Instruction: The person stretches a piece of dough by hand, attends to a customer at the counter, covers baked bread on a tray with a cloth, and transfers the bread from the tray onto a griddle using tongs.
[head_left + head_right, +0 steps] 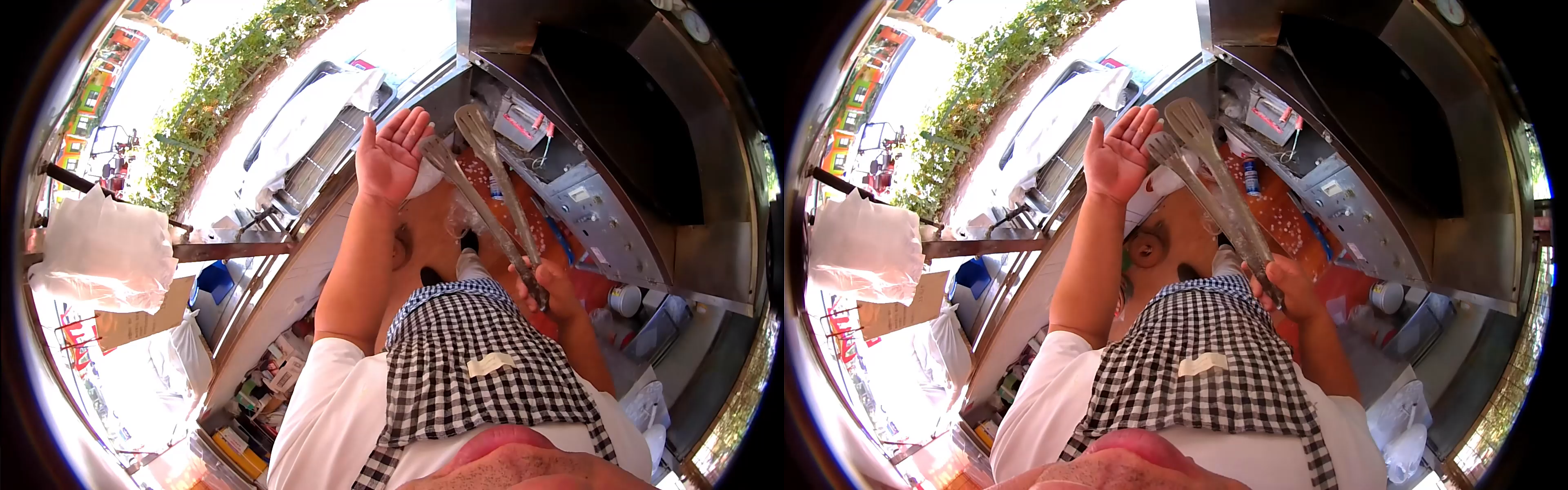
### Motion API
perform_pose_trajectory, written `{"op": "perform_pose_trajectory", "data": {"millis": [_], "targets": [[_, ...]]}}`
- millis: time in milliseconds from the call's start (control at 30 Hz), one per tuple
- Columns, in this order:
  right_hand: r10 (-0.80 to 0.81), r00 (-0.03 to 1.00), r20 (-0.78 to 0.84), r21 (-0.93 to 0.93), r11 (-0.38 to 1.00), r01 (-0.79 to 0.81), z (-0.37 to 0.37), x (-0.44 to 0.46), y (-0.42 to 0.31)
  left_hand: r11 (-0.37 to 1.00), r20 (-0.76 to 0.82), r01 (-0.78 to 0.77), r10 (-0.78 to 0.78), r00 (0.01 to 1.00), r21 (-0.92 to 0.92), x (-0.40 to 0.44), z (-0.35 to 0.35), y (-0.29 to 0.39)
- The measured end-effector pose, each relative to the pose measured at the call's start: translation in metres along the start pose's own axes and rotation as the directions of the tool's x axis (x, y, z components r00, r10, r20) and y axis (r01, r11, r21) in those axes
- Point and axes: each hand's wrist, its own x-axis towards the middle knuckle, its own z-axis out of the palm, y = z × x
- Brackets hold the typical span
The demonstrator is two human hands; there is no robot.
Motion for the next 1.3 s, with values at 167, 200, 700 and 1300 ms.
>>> {"op": "perform_pose_trajectory", "data": {"millis": [167,200,700,1300], "targets": [[-0.018,1.0,-0.018,0.025,1.0,0.018,0.0,0.001,-0.008,0.997,-0.024,-0.078,0.078,0.997,-0.015,-0.011,0.01,0.014],[-0.031,0.999,-0.012,0.034,0.999,0.032,-0.004,0.002,-0.007,0.996,-0.026,-0.094,0.094,0.995,0.0,-0.018,0.017,0.016],[-0.005,1.0,-0.025,0.055,0.998,0.006,-0.018,0.019,0.005,0.996,0.72,-0.028,0.077,0.69,-0.079,-0.217,0.2,0.015],[0.069,0.998,-0.002,-0.006,0.998,-0.069,0.004,0.032,0.014,0.97,0.622,0.065,0.097,0.777,-0.233,-0.267,0.173,0.044]]}}
